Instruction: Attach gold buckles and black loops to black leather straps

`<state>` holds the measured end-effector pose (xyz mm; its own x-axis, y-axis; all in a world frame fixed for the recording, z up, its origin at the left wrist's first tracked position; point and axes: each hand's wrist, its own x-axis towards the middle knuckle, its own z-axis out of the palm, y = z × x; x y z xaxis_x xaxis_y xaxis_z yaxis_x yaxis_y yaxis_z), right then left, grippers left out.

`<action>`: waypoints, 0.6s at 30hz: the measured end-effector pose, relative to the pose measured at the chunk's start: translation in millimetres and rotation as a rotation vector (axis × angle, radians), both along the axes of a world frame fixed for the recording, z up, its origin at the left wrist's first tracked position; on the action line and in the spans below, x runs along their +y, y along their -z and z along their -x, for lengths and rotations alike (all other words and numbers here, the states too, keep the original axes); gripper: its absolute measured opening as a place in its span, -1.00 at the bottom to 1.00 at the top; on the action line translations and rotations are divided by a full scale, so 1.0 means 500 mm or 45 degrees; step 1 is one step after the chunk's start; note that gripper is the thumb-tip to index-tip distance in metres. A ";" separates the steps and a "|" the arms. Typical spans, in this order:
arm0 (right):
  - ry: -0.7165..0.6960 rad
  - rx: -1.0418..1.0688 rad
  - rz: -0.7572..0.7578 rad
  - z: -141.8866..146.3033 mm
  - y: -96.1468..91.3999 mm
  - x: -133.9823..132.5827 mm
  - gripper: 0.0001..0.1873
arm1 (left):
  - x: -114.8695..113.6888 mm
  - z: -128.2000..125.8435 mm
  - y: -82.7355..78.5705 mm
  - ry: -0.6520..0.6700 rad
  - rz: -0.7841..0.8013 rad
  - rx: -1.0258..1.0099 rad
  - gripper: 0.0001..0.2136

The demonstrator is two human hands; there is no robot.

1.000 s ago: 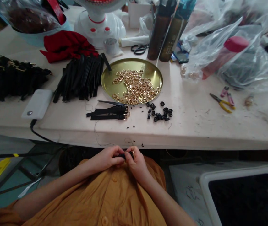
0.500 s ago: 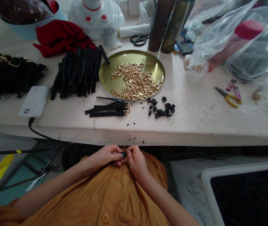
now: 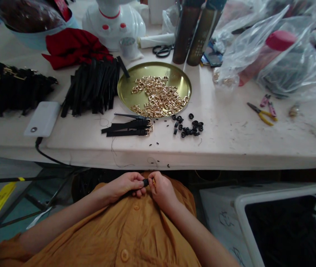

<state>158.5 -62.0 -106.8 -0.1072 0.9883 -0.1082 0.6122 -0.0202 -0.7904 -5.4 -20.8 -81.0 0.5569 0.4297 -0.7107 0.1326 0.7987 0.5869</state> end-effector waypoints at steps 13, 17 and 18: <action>-0.102 0.172 0.161 -0.008 -0.026 -0.026 -0.92 | -0.027 0.011 -0.010 0.163 -0.235 0.061 -0.76; -0.227 0.210 0.180 -0.015 -0.041 -0.044 -0.91 | -0.040 0.011 -0.002 0.259 -0.294 0.009 -0.79; -0.204 0.207 0.171 -0.011 -0.042 -0.049 -0.91 | -0.042 0.010 -0.001 0.262 -0.310 -0.002 -0.80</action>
<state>164.2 -86.3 -85.8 -0.2879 0.9353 -0.2057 0.4814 -0.0443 -0.8754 -10.6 -41.9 -80.5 0.6506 0.4656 -0.5999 0.2759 0.5911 0.7579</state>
